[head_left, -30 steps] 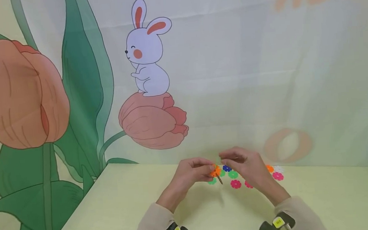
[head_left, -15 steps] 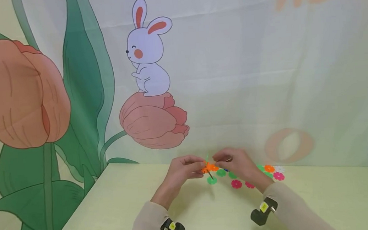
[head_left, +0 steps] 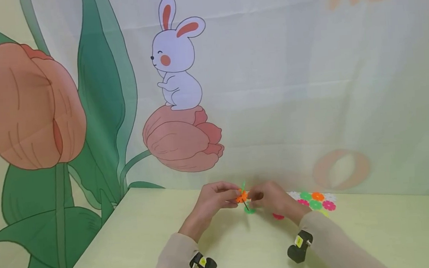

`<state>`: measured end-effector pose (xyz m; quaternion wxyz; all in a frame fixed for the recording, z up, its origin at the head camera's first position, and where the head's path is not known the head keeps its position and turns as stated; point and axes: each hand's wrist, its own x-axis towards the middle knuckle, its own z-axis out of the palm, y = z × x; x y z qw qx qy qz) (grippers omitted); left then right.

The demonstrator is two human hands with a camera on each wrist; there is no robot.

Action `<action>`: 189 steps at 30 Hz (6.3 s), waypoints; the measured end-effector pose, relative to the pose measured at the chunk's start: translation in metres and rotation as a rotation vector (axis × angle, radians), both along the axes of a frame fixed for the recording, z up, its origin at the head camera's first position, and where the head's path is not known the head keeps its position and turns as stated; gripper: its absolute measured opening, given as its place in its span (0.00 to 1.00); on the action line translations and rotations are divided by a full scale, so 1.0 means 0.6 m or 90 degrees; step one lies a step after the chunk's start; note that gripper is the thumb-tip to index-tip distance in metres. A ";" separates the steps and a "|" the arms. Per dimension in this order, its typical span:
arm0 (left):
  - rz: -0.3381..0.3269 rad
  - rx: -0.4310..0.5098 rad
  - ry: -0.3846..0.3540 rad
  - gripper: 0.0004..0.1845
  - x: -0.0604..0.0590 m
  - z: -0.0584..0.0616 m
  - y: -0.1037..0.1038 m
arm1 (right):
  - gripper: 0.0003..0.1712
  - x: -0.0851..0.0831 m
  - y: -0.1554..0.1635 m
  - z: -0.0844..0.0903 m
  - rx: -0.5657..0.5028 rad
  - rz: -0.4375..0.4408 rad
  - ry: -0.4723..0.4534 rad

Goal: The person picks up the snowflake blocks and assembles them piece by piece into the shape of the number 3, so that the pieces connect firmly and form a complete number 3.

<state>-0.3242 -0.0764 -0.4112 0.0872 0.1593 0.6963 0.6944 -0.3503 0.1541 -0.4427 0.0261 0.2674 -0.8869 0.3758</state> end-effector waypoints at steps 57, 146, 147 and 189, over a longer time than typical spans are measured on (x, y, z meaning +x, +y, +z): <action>-0.035 -0.048 0.028 0.10 0.030 0.010 0.042 | 0.12 0.117 0.053 0.088 -0.269 -0.192 -0.059; -0.051 -0.054 0.054 0.10 0.040 0.011 0.056 | 0.16 0.121 0.047 0.088 -0.305 -0.100 -0.065; -0.051 -0.053 0.054 0.10 0.040 0.011 0.055 | 0.16 0.121 0.047 0.088 -0.305 -0.097 -0.070; 0.032 0.002 0.032 0.10 0.011 -0.007 0.023 | 0.08 -0.010 0.017 0.039 -0.061 -0.077 0.022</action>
